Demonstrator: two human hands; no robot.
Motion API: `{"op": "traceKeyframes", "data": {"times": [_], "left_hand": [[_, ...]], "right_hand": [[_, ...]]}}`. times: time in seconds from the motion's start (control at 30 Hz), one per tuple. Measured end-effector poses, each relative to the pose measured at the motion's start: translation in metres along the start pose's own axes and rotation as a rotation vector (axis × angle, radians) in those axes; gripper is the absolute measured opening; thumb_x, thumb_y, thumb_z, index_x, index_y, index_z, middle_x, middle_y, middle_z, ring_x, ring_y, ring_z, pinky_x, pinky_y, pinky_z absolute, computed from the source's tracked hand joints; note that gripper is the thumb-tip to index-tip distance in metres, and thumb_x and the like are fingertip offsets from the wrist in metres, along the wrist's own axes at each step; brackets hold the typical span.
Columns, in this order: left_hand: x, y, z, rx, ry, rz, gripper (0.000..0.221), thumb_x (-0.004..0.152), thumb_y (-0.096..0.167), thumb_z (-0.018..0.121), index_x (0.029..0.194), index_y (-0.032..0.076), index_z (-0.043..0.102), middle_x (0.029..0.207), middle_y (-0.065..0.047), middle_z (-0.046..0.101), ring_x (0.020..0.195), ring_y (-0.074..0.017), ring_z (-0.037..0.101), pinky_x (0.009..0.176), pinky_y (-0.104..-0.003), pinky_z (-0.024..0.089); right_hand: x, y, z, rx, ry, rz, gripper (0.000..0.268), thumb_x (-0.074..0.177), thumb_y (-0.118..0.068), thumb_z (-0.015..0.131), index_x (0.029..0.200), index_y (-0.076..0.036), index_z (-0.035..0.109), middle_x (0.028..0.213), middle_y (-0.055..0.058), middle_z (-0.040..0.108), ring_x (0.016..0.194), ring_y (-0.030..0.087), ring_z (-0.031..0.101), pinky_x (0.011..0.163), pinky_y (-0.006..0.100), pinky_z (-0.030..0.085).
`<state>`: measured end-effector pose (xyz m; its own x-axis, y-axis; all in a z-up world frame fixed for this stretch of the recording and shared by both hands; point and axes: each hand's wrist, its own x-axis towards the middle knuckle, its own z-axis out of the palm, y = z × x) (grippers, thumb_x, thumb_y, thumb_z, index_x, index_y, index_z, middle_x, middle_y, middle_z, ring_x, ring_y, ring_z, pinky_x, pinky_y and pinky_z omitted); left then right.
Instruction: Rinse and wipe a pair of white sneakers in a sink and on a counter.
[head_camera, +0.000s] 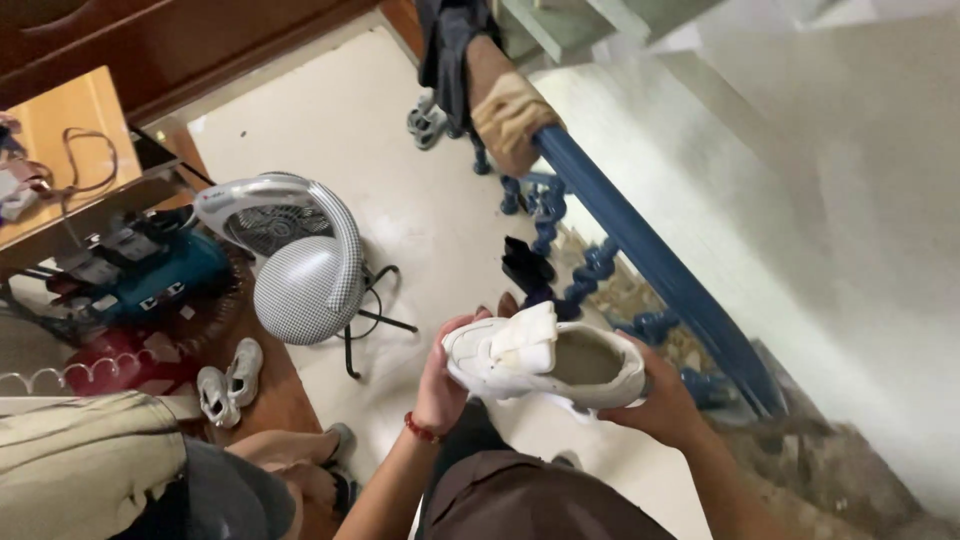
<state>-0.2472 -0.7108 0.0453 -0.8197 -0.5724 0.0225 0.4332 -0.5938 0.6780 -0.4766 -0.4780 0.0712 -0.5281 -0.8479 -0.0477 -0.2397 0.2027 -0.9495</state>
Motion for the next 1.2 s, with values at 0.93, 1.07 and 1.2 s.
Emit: {"op": "traceKeyframes", "data": {"times": [0.93, 1.07, 1.2], "left_hand": [[0.451, 0.273, -0.322, -0.014, 0.666, 0.452, 0.055, 0.101, 0.039, 0.039, 0.132, -0.003, 0.056, 0.123, -0.023, 0.066, 0.114, -0.0337, 0.063, 0.100, -0.046, 0.049], [0.511, 0.293, -0.330, -0.160, 0.845, 0.523, 0.057, 0.100, 0.040, 0.037, 0.133, -0.002, 0.053, 0.128, -0.021, 0.064, 0.119, -0.0322, 0.062, 0.102, -0.045, 0.050], [0.555, 0.336, -0.335, -0.115, 0.833, 0.539, 0.058, 0.100, 0.041, 0.038, 0.139, 0.000, 0.049, 0.134, -0.021, 0.061, 0.124, -0.0326, 0.060, 0.105, -0.046, 0.049]], "right_hand": [[0.732, -0.090, 0.215, -0.032, -0.476, -0.090, 0.108, 0.054, -0.008, 0.097, 0.149, -0.013, 0.046, 0.137, 0.005, 0.064, 0.125, 0.018, 0.059, 0.105, 0.034, 0.049], [0.839, -0.134, 0.215, -0.105, -0.645, -0.141, 0.112, 0.050, -0.003, 0.095, 0.149, -0.014, 0.045, 0.140, 0.003, 0.060, 0.130, 0.017, 0.054, 0.109, 0.033, 0.043], [0.929, -0.155, 0.231, -0.106, -0.775, -0.148, 0.110, 0.051, -0.002, 0.094, 0.150, -0.015, 0.047, 0.138, 0.004, 0.062, 0.128, 0.017, 0.056, 0.108, 0.033, 0.044]]}}
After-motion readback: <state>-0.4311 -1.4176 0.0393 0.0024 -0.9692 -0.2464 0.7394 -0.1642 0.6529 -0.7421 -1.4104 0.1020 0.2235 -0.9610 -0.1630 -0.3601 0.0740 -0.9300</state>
